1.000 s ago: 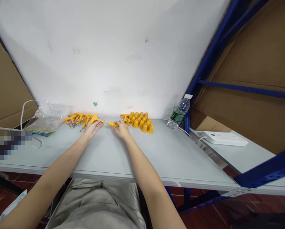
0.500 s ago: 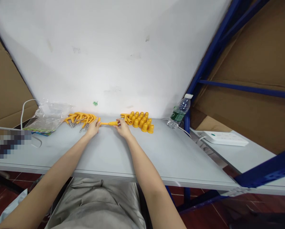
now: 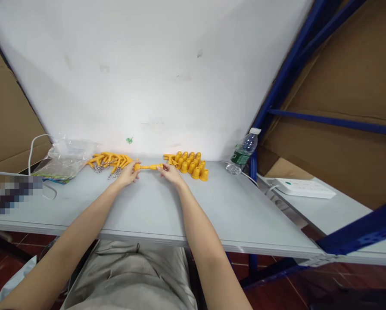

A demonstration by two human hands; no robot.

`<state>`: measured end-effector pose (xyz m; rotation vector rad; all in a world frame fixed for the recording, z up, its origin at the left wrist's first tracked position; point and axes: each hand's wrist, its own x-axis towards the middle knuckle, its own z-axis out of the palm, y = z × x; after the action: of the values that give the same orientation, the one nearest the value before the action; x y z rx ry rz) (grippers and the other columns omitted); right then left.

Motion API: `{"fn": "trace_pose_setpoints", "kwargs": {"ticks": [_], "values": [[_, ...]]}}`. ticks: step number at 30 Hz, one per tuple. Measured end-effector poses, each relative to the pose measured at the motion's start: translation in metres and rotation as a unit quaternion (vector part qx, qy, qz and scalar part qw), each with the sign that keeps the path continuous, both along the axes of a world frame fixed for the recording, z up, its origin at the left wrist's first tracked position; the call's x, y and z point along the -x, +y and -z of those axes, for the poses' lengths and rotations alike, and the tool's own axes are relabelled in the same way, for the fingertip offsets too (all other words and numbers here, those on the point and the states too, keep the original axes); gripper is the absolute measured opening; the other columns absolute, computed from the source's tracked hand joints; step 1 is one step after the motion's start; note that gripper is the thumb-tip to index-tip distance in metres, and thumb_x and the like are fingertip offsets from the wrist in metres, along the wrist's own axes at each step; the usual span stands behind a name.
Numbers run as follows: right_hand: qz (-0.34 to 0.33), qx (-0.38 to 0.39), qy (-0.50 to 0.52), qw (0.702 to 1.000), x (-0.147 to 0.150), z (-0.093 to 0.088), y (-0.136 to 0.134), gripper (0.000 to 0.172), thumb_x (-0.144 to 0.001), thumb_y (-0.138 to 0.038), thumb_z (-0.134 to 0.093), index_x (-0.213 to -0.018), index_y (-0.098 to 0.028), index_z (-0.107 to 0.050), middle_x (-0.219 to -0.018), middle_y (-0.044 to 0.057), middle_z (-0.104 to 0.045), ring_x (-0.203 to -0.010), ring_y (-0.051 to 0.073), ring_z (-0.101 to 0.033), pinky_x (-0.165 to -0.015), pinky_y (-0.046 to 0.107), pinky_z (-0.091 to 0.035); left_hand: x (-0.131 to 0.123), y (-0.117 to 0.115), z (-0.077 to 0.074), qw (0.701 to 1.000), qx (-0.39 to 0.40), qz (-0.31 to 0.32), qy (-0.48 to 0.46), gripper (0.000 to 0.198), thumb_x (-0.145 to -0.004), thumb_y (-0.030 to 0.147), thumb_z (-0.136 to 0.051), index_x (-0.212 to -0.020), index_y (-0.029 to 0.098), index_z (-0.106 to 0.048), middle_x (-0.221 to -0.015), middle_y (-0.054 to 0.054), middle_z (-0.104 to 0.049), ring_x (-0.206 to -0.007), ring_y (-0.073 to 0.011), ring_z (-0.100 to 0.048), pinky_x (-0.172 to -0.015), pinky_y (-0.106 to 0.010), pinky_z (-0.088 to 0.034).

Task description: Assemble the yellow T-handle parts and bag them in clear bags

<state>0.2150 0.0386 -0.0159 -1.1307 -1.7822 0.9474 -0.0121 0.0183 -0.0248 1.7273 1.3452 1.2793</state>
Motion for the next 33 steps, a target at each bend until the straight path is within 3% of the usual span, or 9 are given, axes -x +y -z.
{"fn": "trace_pose_setpoints", "kwargs": {"ticks": [4,8,13,19,21,23,27,30,33], "values": [[-0.033,0.036,0.020,0.999,-0.004,-0.008,-0.006,0.034,-0.079,-0.051,-0.065,-0.083,-0.017,-0.065,-0.078,0.004,-0.063,-0.067,0.015,-0.060,-0.071,0.030,-0.051,0.004,0.001,0.000,0.992,-0.074,-0.008,0.107,0.026,-0.081,0.018,-0.059,-0.107,0.023,-0.063,-0.098,-0.005,-0.064,-0.065,-0.0133,-0.063,-0.072,-0.030,-0.054],[0.011,0.072,0.013,0.997,0.000,-0.008,-0.007,0.049,-0.083,-0.063,-0.055,-0.061,-0.019,-0.057,-0.056,0.001,-0.053,-0.051,0.014,-0.053,-0.059,0.031,-0.049,0.005,0.001,-0.002,0.976,-0.126,-0.011,0.176,0.026,-0.085,0.018,-0.053,-0.109,0.022,-0.061,-0.107,-0.008,-0.063,-0.101,-0.0219,-0.062,-0.094,-0.037,-0.048],[0.051,0.120,0.023,0.991,0.006,-0.010,-0.009,0.060,-0.087,-0.071,-0.040,-0.062,-0.021,-0.060,-0.051,0.003,-0.052,-0.043,0.015,-0.048,-0.051,0.032,-0.045,0.003,0.000,-0.004,0.975,-0.117,-0.012,0.187,0.025,-0.086,0.020,-0.051,-0.110,0.021,-0.059,-0.109,-0.009,-0.062,-0.102,-0.0224,-0.060,-0.095,-0.037,-0.046],[-0.033,0.158,0.111,0.981,-0.002,-0.017,-0.014,0.042,-0.083,-0.048,-0.065,-0.112,-0.017,-0.060,-0.087,0.007,-0.071,-0.056,0.013,-0.061,-0.059,0.028,-0.050,0.004,0.003,-0.002,0.980,-0.118,-0.026,0.157,0.022,-0.084,0.017,-0.054,-0.105,0.021,-0.059,-0.107,-0.009,-0.063,-0.100,-0.0227,-0.061,-0.093,-0.036,-0.046],[-0.044,0.146,0.129,0.980,-0.003,-0.017,-0.014,0.041,-0.081,-0.044,-0.068,-0.110,-0.016,-0.060,-0.081,0.005,-0.070,-0.055,0.012,-0.061,-0.058,0.026,-0.050,0.005,0.004,-0.001,0.980,-0.120,-0.029,0.154,0.021,-0.084,0.018,-0.055,-0.104,0.022,-0.060,-0.106,-0.008,-0.063,-0.098,-0.0216,-0.061,-0.092,-0.035,-0.047],[-0.035,0.143,0.127,0.981,-0.001,-0.016,-0.013,0.035,-0.082,-0.050,-0.067,-0.093,-0.016,-0.062,-0.066,0.002,-0.066,-0.049,0.011,-0.056,-0.052,0.024,-0.046,0.005,0.005,0.000,0.978,-0.123,-0.022,0.165,0.020,-0.085,0.020,-0.056,-0.105,0.021,-0.059,-0.107,-0.007,-0.063,-0.097,-0.0206,-0.061,-0.092,-0.035,-0.047],[0.012,0.147,0.111,0.983,0.004,-0.015,-0.011,0.045,-0.083,-0.063,-0.059,-0.071,-0.019,-0.055,-0.049,0.000,-0.057,-0.039,0.010,-0.047,-0.041,0.022,-0.038,0.005,0.007,0.000,0.974,-0.124,-0.015,0.188,0.021,-0.088,0.024,-0.055,-0.108,0.020,-0.057,-0.107,-0.007,-0.063,-0.096,-0.0199,-0.060,-0.089,-0.034,-0.047],[0.017,0.146,0.107,0.983,0.005,-0.017,-0.013,0.041,-0.083,-0.060,-0.060,-0.081,-0.019,-0.060,-0.061,0.003,-0.066,-0.042,0.011,-0.053,-0.041,0.022,-0.039,0.006,0.008,0.001,0.972,-0.126,-0.024,0.195,0.020,-0.088,0.025,-0.056,-0.107,0.020,-0.057,-0.107,-0.007,-0.063,-0.095,-0.0194,-0.059,-0.087,-0.033,-0.047],[-0.011,0.131,0.124,0.983,0.001,-0.019,-0.015,0.038,-0.080,-0.044,-0.071,-0.108,-0.020,-0.062,-0.085,0.004,-0.073,-0.055,0.012,-0.063,-0.050,0.023,-0.046,0.007,0.008,0.002,0.972,-0.126,-0.032,0.196,0.019,-0.088,0.025,-0.056,-0.107,0.020,-0.057,-0.107,-0.007,-0.063,-0.096,-0.0196,-0.060,-0.085,-0.032,-0.048]]}}
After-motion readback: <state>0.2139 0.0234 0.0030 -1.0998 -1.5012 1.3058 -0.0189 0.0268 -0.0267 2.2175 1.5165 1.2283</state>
